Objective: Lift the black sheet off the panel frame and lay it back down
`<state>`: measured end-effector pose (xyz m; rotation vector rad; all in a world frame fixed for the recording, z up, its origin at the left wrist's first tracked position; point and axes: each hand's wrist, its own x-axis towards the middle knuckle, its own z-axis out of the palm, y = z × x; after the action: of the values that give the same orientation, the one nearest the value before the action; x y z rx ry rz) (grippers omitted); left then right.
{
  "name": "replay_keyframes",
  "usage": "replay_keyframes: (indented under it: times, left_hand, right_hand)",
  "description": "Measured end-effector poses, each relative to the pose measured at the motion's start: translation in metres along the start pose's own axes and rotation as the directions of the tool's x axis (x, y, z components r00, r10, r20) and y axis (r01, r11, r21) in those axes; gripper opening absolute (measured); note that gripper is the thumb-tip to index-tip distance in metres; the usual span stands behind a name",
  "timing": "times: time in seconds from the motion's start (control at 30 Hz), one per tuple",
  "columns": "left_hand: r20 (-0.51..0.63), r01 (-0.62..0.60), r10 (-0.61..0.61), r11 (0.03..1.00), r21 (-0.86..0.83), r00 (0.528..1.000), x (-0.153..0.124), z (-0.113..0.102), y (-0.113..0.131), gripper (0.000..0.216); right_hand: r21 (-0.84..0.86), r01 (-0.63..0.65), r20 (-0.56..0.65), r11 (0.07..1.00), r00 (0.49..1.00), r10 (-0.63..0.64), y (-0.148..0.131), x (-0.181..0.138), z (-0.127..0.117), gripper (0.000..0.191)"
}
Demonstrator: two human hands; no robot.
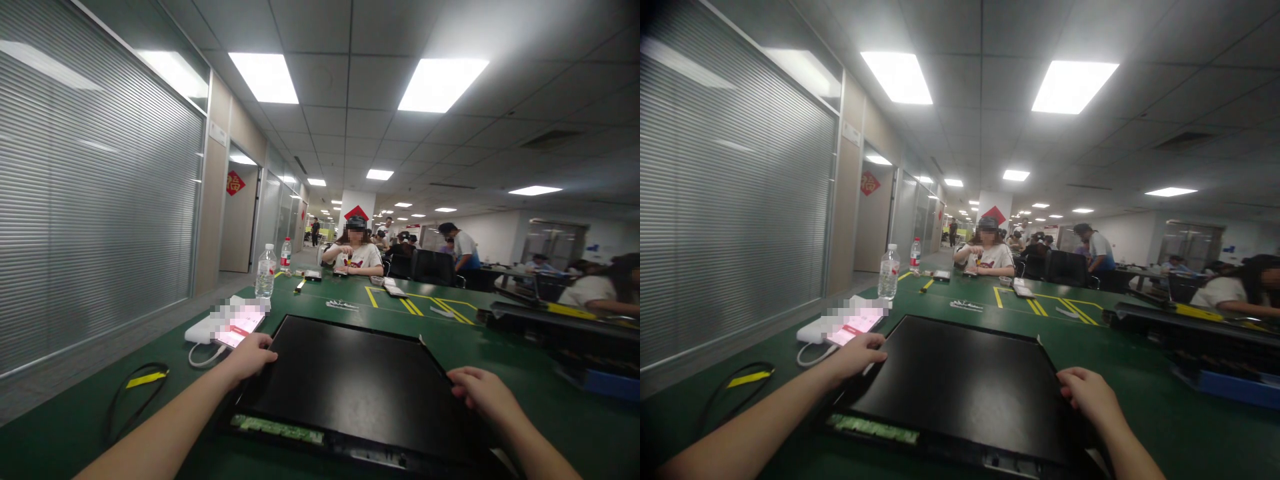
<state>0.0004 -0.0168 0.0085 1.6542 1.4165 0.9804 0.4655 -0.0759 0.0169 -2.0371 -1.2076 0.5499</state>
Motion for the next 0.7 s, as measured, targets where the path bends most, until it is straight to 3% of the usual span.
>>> replay_keyframes:
  times: [0.2, 0.53, 0.7]
  left_hand:
    - [0.000, -0.018, 0.018, 0.999, 0.028, 1.000, -0.0018, 0.0007, 0.0033, 0.010]
    - [0.041, -0.048, 0.047, 0.999, 0.017, 0.998, 0.0025, 0.0040, -0.0024, 0.009]
    - [0.008, -0.074, 0.073, 0.994, 0.075, 0.997, 0.0041, 0.0045, -0.0041, 0.014]
  right_hand:
    - [0.045, -0.011, 0.011, 0.999, 1.000, 0.011, -0.0019, -0.0013, -0.0003, 0.037]
    - [0.006, -0.003, 0.004, 1.000, 1.000, 0.003, -0.0027, -0.0025, -0.0010, 0.037]
    - [-0.026, 0.018, -0.016, 0.999, 1.000, -0.019, -0.0028, -0.0030, -0.0005, 0.034]
